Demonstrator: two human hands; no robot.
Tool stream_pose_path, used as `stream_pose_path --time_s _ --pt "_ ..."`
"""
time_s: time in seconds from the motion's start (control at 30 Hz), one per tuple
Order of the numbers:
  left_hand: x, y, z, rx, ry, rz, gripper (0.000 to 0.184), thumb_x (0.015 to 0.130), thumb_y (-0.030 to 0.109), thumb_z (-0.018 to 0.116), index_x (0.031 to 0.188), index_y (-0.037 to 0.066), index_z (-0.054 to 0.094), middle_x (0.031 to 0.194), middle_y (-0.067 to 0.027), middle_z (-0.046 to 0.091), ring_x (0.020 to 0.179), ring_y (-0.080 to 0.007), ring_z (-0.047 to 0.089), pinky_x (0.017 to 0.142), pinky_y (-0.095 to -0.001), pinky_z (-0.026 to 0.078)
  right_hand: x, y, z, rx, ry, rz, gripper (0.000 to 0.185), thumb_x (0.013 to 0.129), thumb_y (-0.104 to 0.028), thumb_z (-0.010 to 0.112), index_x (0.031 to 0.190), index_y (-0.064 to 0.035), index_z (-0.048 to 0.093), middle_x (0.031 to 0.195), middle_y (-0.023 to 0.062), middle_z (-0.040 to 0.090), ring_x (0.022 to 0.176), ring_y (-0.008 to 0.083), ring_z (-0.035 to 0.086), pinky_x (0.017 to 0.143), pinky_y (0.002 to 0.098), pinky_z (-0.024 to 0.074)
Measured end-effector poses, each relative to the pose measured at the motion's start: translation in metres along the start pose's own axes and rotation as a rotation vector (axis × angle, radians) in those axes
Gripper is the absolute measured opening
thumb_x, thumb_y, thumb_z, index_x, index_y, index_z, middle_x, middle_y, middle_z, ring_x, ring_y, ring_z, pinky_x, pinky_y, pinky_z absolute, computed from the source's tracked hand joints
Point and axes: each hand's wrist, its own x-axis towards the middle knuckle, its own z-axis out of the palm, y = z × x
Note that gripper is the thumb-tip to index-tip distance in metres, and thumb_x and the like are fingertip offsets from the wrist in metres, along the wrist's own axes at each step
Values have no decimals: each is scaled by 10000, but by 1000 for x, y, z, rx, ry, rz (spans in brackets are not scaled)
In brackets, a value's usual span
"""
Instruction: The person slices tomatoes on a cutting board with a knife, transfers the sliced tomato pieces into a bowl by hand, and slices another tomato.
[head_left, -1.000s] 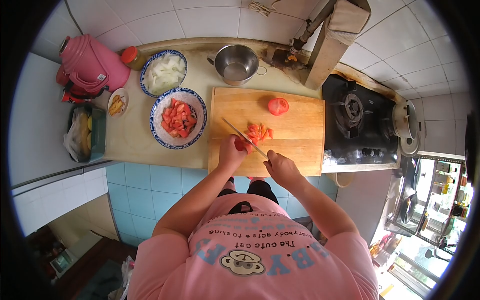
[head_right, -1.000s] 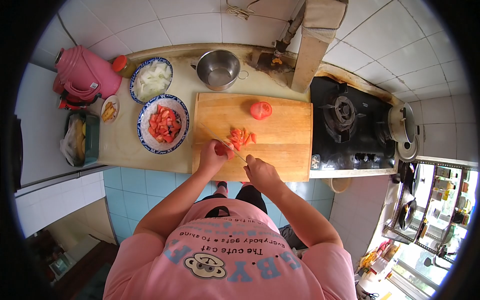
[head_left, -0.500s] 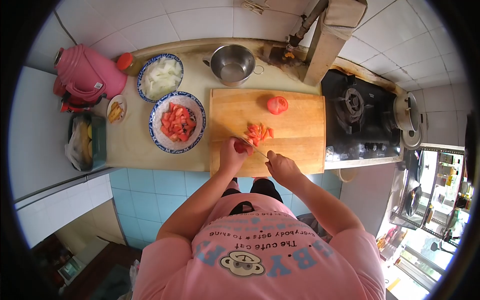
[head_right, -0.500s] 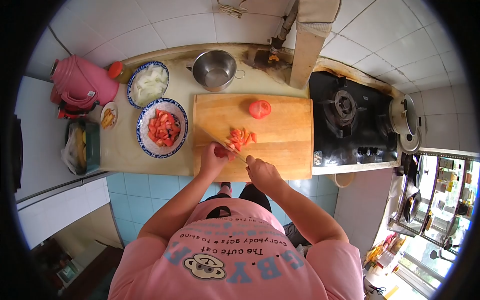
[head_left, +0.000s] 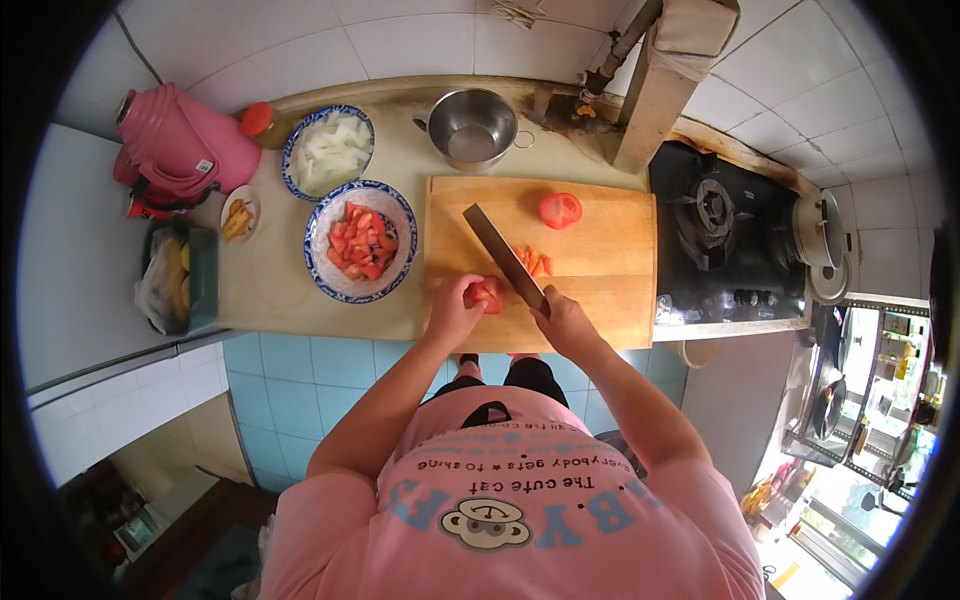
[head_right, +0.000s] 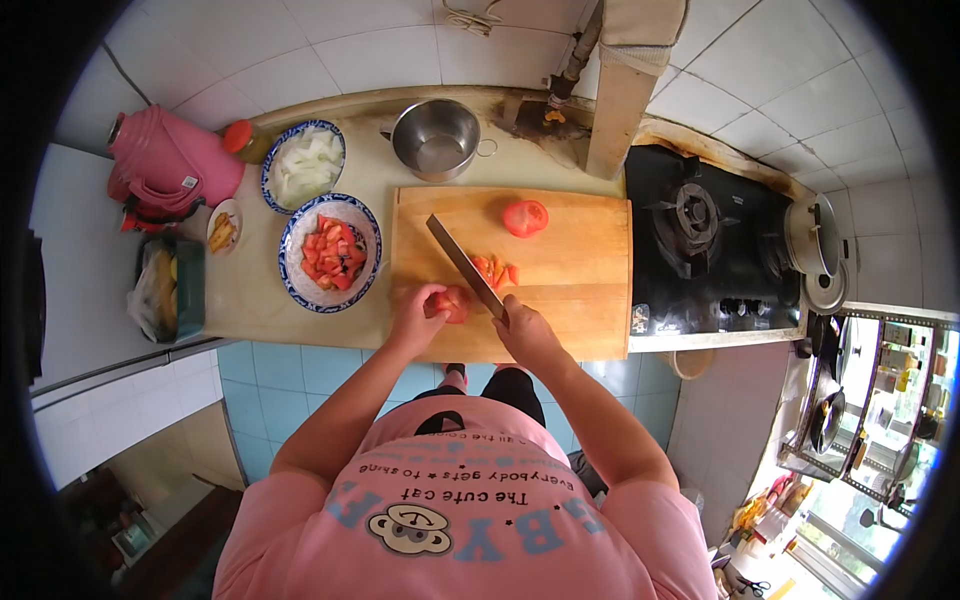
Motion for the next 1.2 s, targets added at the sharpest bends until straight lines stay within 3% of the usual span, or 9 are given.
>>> stream_pose_path --time_s 0.4,0.63,0.87,0.97,1.03,1.1,1.2 --pt "15 -1 -9 -59 -160 -74 294 733 41 732 1004 31 617 988 -137 626 906 -265 634 803 -348 521 -24 -19 -42 -237 -156 -111 226 907 -171 628 925 -20 460 735 204 617 744 419 629 668 508 494" --pt "18 -2 -10 21 -159 -14 286 728 70 748 986 38 631 991 -147 621 915 -294 629 807 -366 522 -10 -26 -32 -219 -232 -28 206 915 -163 603 962 -17 466 755 218 631 754 417 639 667 507 500" --pt "16 -4 -5 10 -159 -55 297 714 82 765 979 51 636 937 -147 612 920 -300 626 811 -379 520 9 -15 5 -249 -130 -88 206 915 -162 596 944 -16 454 761 237 629 761 444 629 673 528 488" --pt "9 -2 -4 55 -121 -7 281 700 52 768 942 57 626 939 -146 607 872 -302 626 764 -384 519 10 -18 10 -224 -85 -73 211 910 -162 603 952 -13 460 768 256 632 765 449 631 669 525 492" --pt "2 0 -1 104 -36 132 263 691 24 773 884 52 597 928 -142 585 796 -291 618 701 -377 511 9 -16 12 -209 -73 -50 217 908 -160 609 959 -10 461 770 267 632 767 454 631 664 522 493" --pt "-8 5 4 63 12 81 282 681 27 782 880 53 584 896 -133 585 783 -284 611 677 -372 503 9 -8 17 -147 -8 46 218 908 -171 608 971 -8 477 796 248 656 766 441 644 665 512 511" --pt "-14 10 13 34 106 42 309 672 21 788 885 51 566 860 -122 573 762 -273 602 647 -365 498 6 -4 14 -16 38 5 237 899 -170 635 948 -7 469 768 241 649 743 451 635 657 525 500"
